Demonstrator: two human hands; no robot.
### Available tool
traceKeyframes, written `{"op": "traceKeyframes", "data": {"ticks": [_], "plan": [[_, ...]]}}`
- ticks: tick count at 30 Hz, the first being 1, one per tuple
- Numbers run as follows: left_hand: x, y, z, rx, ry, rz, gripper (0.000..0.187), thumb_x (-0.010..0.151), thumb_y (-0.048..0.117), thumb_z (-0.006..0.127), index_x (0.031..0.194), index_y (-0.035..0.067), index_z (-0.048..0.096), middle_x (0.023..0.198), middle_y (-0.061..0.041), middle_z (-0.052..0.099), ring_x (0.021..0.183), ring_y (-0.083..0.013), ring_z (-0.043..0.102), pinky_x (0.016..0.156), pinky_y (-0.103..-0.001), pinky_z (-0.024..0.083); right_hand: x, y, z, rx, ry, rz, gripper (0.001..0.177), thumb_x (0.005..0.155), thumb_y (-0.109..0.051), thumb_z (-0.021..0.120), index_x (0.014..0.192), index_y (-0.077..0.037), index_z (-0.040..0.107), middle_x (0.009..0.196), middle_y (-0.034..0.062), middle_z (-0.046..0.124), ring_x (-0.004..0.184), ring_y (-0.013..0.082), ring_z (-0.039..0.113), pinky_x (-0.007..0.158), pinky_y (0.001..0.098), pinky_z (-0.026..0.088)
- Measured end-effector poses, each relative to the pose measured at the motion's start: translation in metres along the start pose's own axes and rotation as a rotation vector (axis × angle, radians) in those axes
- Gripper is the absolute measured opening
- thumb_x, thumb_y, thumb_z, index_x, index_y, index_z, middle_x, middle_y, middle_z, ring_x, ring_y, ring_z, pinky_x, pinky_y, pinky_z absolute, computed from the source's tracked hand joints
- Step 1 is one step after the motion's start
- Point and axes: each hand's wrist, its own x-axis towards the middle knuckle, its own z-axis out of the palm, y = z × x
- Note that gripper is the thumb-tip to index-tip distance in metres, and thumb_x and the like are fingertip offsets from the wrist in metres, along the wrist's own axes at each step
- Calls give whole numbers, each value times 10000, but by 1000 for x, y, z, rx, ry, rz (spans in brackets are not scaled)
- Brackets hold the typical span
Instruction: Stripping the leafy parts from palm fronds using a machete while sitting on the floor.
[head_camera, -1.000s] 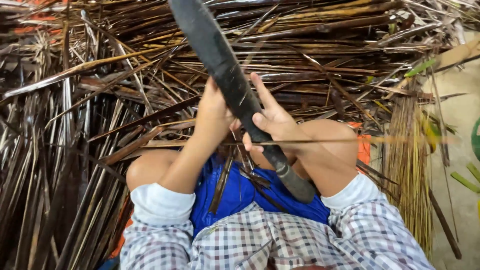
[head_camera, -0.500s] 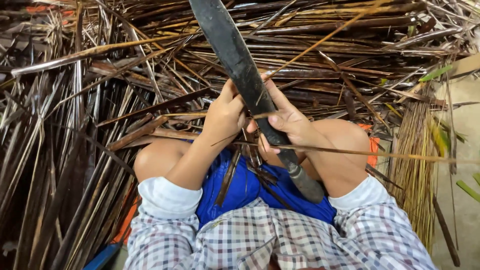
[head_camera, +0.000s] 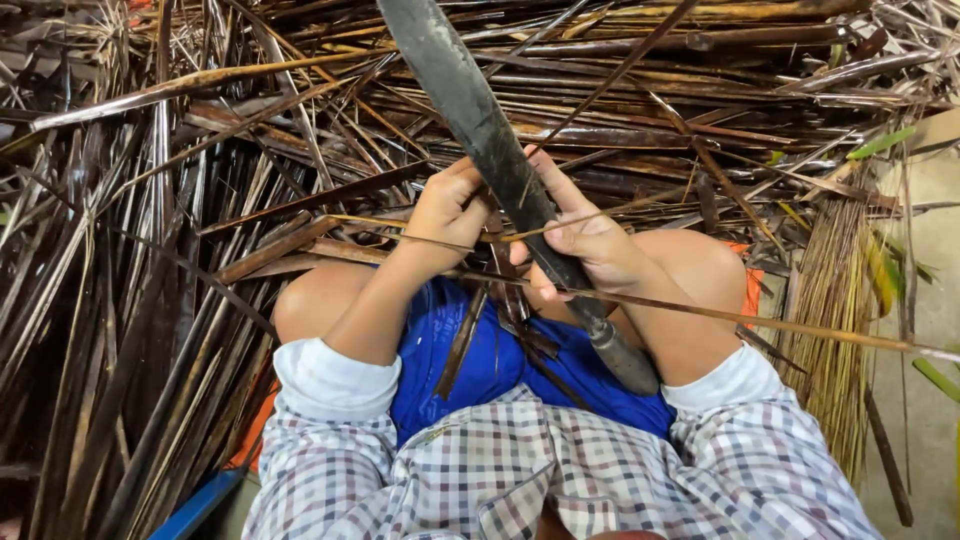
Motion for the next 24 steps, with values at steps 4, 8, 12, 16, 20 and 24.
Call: {"op": "traceKeyframes", "data": {"ticks": [4,8,12,16,20,24], "plan": [[1,21,-7,113,-29,15,184,974,15,556,1043,30,726,1054,-182,682,961,-401,693,855,-442,566,0,5,-4,-98,45,-31,805,1045,-11,496,1666,-286,63,1292,371,608,715,432,753,433,422,610],[-3,27,-7,256,-60,-22,253,990,61,539,1164,47,721,1204,-168,680,1059,-388,698,885,-436,588,4,1,-2,-165,55,-35,787,1061,-47,504,1656,-335,78,1463,315,541,736,392,746,469,405,613],[-8,36,-12,456,-79,17,221,996,94,550,1131,12,705,1150,-185,676,935,-400,706,785,-429,606,7,-8,10,-176,75,-45,795,1060,-62,521,1658,-333,72,1451,317,548,735,384,743,485,402,619],[-19,32,-19,658,-96,53,353,995,103,552,1335,54,635,1129,-118,645,905,-354,716,725,-405,610,4,-21,-3,-246,156,-87,785,1067,-62,507,1666,-296,59,1158,357,648,683,411,732,435,351,603],[-17,35,-26,778,-74,132,401,982,84,521,1365,91,641,1034,-55,630,757,-287,698,665,-341,586,-8,-37,-17,-203,233,-112,760,1073,-52,496,1667,-318,104,1112,321,661,685,380,737,422,331,582],[-18,31,-26,952,-41,198,395,994,124,527,1372,154,637,1017,3,613,738,-219,674,639,-304,581,-13,-46,-30,-138,221,-131,734,1086,-41,477,1670,-318,129,1095,309,663,680,381,736,431,323,586]]}}
